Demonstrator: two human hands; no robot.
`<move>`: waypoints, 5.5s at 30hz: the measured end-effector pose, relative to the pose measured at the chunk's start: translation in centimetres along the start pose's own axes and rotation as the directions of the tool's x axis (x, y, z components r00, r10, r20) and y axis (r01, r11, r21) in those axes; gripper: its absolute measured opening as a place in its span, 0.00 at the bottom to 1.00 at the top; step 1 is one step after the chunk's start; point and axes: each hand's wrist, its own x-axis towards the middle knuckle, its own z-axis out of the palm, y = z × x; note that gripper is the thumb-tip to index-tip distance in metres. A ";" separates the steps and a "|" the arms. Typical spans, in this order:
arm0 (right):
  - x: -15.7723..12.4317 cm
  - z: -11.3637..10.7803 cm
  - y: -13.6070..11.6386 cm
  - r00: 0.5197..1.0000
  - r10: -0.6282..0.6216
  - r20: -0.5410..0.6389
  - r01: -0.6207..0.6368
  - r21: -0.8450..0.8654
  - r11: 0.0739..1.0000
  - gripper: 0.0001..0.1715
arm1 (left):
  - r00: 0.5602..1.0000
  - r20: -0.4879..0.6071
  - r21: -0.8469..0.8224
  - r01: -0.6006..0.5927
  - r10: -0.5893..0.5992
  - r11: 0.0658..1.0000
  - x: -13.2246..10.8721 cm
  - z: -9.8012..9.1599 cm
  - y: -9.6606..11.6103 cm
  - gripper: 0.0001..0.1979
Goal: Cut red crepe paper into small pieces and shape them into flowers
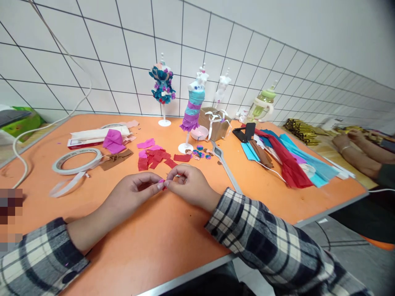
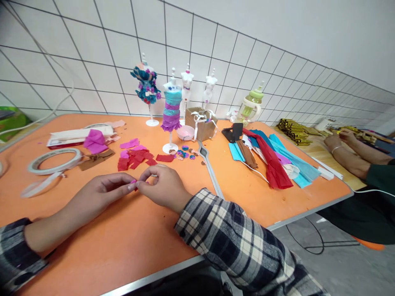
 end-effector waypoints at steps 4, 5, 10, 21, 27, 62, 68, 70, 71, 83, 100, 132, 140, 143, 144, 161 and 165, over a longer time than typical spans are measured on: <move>0.2 -0.3 0.1 0.999 0.002 0.050 -0.006 0.069 0.998 0.10 | 1.000 -0.011 -0.010 0.026 -0.026 1.000 0.0 0.0 0.2 0.21; 0.3 -0.6 0.1 0.998 0.002 0.066 -0.008 0.092 0.996 0.11 | 0.998 -0.037 -0.019 0.043 -0.043 0.999 0.0 0.0 0.2 0.21; 0.9 -2.2 0.4 0.995 -0.048 0.082 0.059 -0.134 0.989 0.12 | 0.983 -0.121 -0.104 0.125 -0.137 0.987 0.0 -0.2 -0.3 0.20; -0.1 -3.8 -0.2 0.971 0.010 0.238 0.202 -0.844 0.496 0.18 | 0.974 -0.173 -0.252 0.102 -0.148 0.962 0.1 -0.3 -0.8 0.19; -0.6 -3.7 -1.0 0.958 0.129 0.256 0.186 -0.898 0.399 0.15 | 0.948 -0.279 -0.229 0.088 -0.152 0.970 0.0 -0.4 -0.8 0.21; -1.1 -1.2 -0.3 0.972 -0.033 0.233 0.077 -0.183 0.980 0.04 | 0.861 -0.508 -0.111 -0.043 -0.019 0.993 -0.3 -0.7 -0.6 0.20; -1.7 -0.5 -1.4 0.972 -0.081 0.222 0.102 -0.083 0.991 0.26 | 0.915 -0.404 -0.158 -0.054 -0.014 0.986 -1.0 0.0 -0.3 0.21; -1.9 -0.4 -1.5 0.964 -0.108 0.242 0.141 -0.121 0.983 0.28 | 0.928 -0.373 -0.166 -0.057 -0.009 0.984 -1.1 0.2 -0.1 0.21; -1.9 -0.3 -1.6 0.962 -0.123 0.245 0.162 -0.144 0.976 0.28 | 0.933 -0.359 -0.166 -0.061 -0.003 0.984 -1.2 0.2 0.0 0.21; -1.9 -0.4 -1.6 0.951 -0.153 0.268 0.195 -0.139 0.971 0.24 | 0.965 -0.262 -0.172 -0.051 0.005 0.984 -1.1 0.3 0.4 0.22; -2.1 -0.1 -1.6 0.963 -0.100 0.248 0.132 -0.115 0.985 0.24 | 0.961 -0.274 -0.221 -0.039 -0.024 0.974 -0.9 0.4 0.0 0.23; -2.3 -0.1 -2.0 0.968 -0.080 0.240 0.105 -0.095 0.990 0.24 | 0.960 -0.279 -0.130 -0.060 0.022 0.990 -0.6 0.4 -0.4 0.24; -2.4 -0.1 -2.1 0.964 -0.071 0.255 0.102 -0.108 0.989 0.23 | 0.963 -0.268 -0.144 -0.054 0.014 0.988 -0.7 0.4 -0.2 0.23; -2.4 -0.2 -2.2 0.965 -0.067 0.255 0.102 -0.130 0.986 0.23 | 0.963 -0.271 -0.150 -0.049 0.007 0.987 -0.7 0.4 -0.1 0.24; -2.4 -0.2 -2.3 0.964 -0.062 0.258 0.100 -0.136 0.986 0.23 | 0.962 -0.272 -0.149 -0.048 0.006 0.988 -0.7 0.4 -0.1 0.24; -2.3 -0.2 -2.3 0.961 -0.075 0.267 0.115 -0.137 0.984 0.23 | 0.968 -0.250 -0.108 -0.055 0.026 0.993 -0.7 0.4 0.1 0.25; -2.4 -0.2 -2.3 0.962 -0.076 0.262 0.109 -0.116 0.987 0.24 | 0.968 -0.248 -0.109 -0.050 0.021 0.993 -0.7 0.4 0.1 0.24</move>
